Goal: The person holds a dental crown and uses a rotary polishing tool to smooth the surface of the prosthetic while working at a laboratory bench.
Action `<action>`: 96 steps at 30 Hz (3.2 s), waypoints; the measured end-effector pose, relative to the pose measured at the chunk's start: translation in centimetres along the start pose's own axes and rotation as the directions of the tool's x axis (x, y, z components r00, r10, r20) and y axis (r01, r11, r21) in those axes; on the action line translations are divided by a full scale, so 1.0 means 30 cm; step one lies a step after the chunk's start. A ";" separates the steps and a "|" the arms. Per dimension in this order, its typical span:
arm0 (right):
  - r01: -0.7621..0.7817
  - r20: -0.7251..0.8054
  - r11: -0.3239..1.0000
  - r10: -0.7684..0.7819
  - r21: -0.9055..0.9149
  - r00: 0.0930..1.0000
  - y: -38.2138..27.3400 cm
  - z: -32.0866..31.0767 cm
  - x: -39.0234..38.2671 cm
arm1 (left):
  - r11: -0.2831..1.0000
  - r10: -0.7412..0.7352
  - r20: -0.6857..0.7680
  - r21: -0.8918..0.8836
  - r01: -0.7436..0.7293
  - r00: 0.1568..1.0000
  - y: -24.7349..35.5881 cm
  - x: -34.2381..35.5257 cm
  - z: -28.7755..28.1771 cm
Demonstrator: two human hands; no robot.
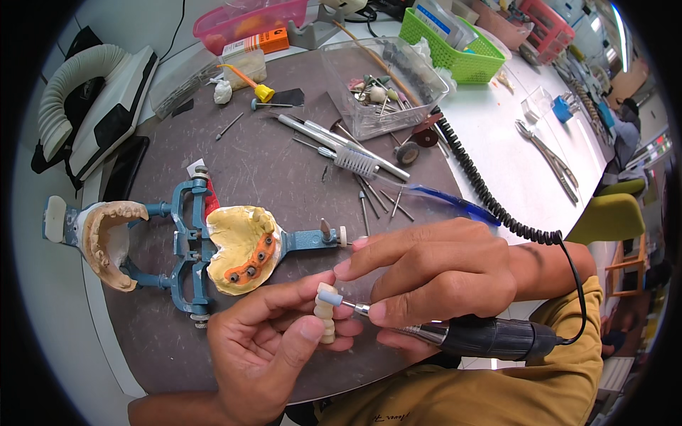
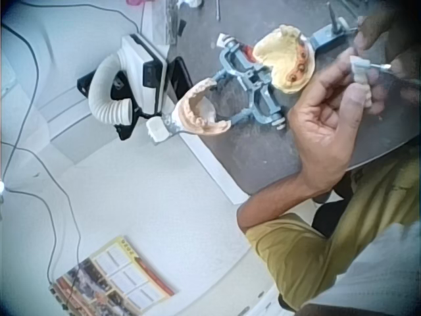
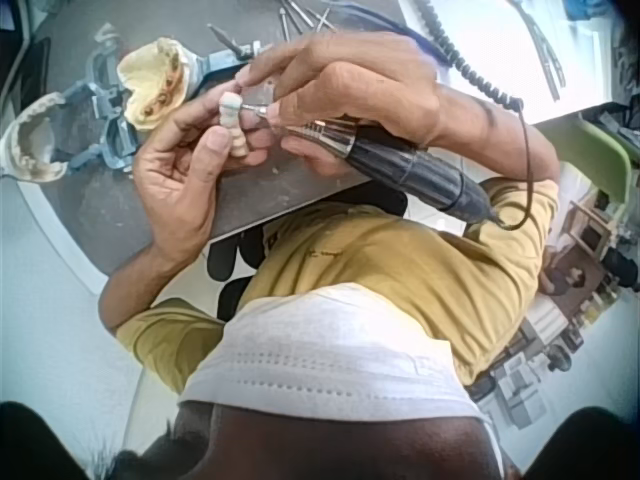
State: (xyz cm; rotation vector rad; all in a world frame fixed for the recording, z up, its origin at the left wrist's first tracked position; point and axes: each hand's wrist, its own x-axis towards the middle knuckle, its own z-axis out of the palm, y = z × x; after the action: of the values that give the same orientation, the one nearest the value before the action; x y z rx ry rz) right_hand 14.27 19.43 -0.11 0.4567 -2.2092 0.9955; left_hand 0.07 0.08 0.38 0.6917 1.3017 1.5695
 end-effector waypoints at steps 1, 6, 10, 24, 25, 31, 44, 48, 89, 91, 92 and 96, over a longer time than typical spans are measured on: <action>-0.021 -0.022 1.000 0.021 0.004 1.000 -0.008 0.003 0.003 | 1.000 0.008 0.006 0.006 -0.008 1.000 -0.001 0.001 0.000; -0.038 -0.043 0.999 0.038 0.002 0.998 -0.017 0.007 0.004 | 0.997 0.066 0.006 0.027 -0.067 0.998 -0.015 0.013 0.001; -0.029 -0.042 1.000 0.029 0.010 0.999 -0.017 0.013 -0.001 | 0.999 0.042 -0.024 -0.018 -0.042 0.999 -0.010 0.009 0.007; -0.088 -0.050 0.992 0.092 0.087 0.995 -0.038 0.016 -0.006 | 0.988 0.140 0.010 -0.071 -0.139 0.990 -0.008 0.000 0.004; -0.095 -0.047 0.989 0.101 0.111 0.994 -0.037 0.013 -0.003 | 0.987 0.154 -0.001 -0.053 -0.154 0.988 -0.013 -0.004 0.003; -0.116 -0.108 0.974 0.138 0.192 0.985 -0.004 0.064 0.017 | 0.957 0.234 -0.222 -0.120 -0.265 0.946 -0.053 -0.045 0.029; 0.100 -0.054 0.958 -0.088 0.268 0.995 0.033 0.078 0.042 | 0.894 0.370 -0.321 -0.133 -0.429 0.872 -0.098 -0.081 0.040; 0.089 -0.022 0.955 -0.086 0.285 0.996 0.032 0.072 0.039 | 0.910 0.317 -0.354 -0.148 -0.387 0.880 -0.090 -0.090 0.053; 0.098 0.068 0.965 -0.118 0.245 0.991 0.031 0.050 0.049 | 0.897 0.344 -0.404 -0.127 -0.424 0.848 -0.093 -0.080 0.066; 0.096 0.039 0.964 -0.108 0.247 0.993 0.034 0.052 0.046 | 0.902 0.355 -0.405 -0.089 -0.422 0.843 -0.103 -0.082 0.056; 0.089 0.018 0.965 -0.096 0.245 0.995 0.032 0.054 0.045 | 0.904 0.360 -0.405 -0.070 -0.421 0.840 -0.105 -0.081 0.053; 0.076 -0.026 0.971 -0.072 0.229 0.997 0.021 0.068 0.050 | 0.907 0.311 -0.429 -0.132 -0.399 0.848 -0.083 -0.086 0.063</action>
State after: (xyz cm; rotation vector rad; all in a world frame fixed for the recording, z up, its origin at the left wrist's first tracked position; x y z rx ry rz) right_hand 11.95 18.24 -0.40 0.6269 -2.0543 1.2159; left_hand 3.47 -1.53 -1.11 0.5082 1.3097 2.2157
